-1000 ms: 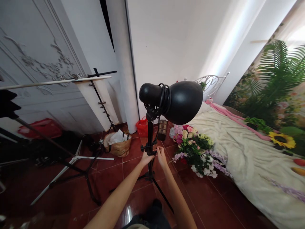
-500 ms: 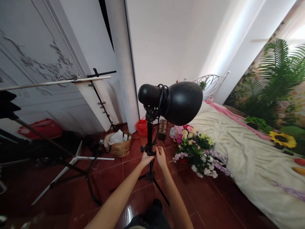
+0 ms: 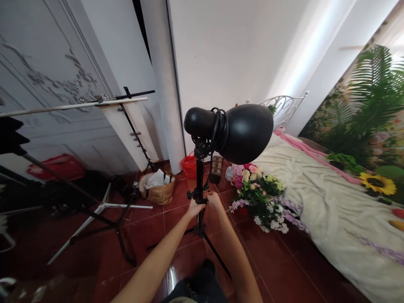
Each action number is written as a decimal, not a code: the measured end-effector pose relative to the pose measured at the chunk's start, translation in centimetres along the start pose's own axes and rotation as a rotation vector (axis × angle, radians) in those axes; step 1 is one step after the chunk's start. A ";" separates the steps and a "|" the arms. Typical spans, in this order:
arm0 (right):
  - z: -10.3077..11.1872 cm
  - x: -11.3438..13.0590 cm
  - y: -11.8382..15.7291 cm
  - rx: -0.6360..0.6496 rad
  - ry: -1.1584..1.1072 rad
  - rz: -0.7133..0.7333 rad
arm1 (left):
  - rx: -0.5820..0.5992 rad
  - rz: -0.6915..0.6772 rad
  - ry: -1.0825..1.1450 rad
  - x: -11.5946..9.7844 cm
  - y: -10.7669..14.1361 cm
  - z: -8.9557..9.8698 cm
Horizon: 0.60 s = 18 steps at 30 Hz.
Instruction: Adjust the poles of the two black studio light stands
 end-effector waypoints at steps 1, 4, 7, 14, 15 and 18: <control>0.0 -0.1 -0.1 -0.008 -0.002 -0.009 | -0.001 -0.011 -0.008 0.1 0.0 0.0; 0.2 -0.5 0.2 -0.037 -0.020 -0.033 | -0.013 -0.034 0.011 0.4 -0.2 0.0; 0.2 -1.3 0.8 -0.070 -0.047 -0.051 | 0.001 -0.047 0.046 0.4 -0.3 -0.4; 0.2 -2.3 2.5 -0.121 -0.086 -0.032 | 0.028 -0.038 0.092 -0.5 0.0 -0.8; 0.3 -2.1 2.7 -0.127 -0.089 -0.015 | 0.032 -0.040 0.091 -0.6 -0.1 -0.8; 0.6 -1.4 3.7 -0.132 -0.075 0.073 | 0.029 -0.036 0.092 -0.3 -0.1 -0.8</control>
Point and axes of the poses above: each hand's wrist, its own y-axis away from the middle knuckle, its own z-axis out of the back of the hand, x = y × z, the point moved 9 cm from there along -y, towards the middle knuckle, and after that the axes turned 5 degrees about -z, right-handed, at the moved point
